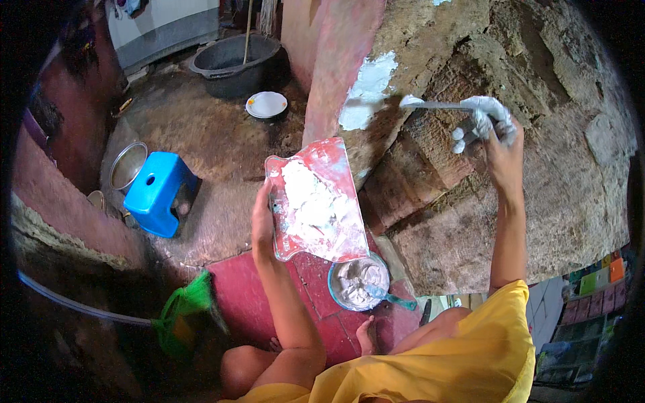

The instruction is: The person applies white plaster to a stone wall using a small metal trowel, taking the plaster from a plastic tray held in the other hand.

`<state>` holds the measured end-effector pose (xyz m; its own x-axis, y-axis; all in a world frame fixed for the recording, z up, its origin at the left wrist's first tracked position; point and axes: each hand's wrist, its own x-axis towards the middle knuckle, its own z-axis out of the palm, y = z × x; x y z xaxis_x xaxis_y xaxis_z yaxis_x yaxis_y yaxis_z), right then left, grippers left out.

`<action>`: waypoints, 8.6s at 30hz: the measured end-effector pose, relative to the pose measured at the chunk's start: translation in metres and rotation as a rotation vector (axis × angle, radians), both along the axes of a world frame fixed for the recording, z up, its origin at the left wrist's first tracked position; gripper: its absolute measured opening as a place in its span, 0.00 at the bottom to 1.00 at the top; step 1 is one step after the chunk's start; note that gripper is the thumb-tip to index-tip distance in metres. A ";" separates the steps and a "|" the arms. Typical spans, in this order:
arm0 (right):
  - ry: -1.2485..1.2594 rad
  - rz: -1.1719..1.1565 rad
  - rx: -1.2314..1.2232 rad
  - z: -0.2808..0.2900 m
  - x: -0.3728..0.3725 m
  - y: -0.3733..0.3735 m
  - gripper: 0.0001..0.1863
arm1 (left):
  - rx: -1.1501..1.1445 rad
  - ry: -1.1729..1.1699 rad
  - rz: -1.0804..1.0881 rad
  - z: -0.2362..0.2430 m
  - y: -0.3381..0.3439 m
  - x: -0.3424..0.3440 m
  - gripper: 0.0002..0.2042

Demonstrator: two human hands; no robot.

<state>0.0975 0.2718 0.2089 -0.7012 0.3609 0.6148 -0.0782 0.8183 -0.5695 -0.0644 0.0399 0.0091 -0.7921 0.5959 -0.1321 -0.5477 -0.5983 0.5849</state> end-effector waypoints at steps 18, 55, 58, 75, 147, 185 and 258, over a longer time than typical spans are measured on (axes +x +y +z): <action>-0.172 -0.162 0.993 0.076 -0.076 -0.001 0.19 | 0.238 -0.160 -0.186 -0.003 0.017 0.007 0.18; -0.217 -0.342 0.916 0.060 -0.059 0.004 0.18 | 0.130 -0.173 -0.134 0.002 0.014 0.009 0.16; -0.186 -0.403 0.940 0.049 -0.065 -0.005 0.18 | 0.125 -0.200 -0.124 0.005 0.013 0.011 0.16; -0.155 -0.501 0.912 0.044 -0.066 0.002 0.19 | 0.097 -0.158 -0.140 -0.008 0.012 0.003 0.18; -0.171 -0.463 0.921 0.060 -0.067 -0.009 0.18 | 0.101 -0.096 -0.145 -0.028 0.014 -0.006 0.19; -0.153 -0.443 1.019 0.071 -0.063 0.004 0.21 | 0.149 -0.129 -0.133 -0.034 0.015 -0.009 0.17; -0.248 -0.467 0.996 0.062 -0.065 -0.004 0.19 | 0.118 -0.149 -0.114 -0.026 0.015 -0.005 0.17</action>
<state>0.0329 0.2682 0.2709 -0.7689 0.0460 0.6377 0.3789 0.8362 0.3965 -0.0691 0.0545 -0.0174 -0.6952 0.6992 -0.1668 -0.6913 -0.5869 0.4215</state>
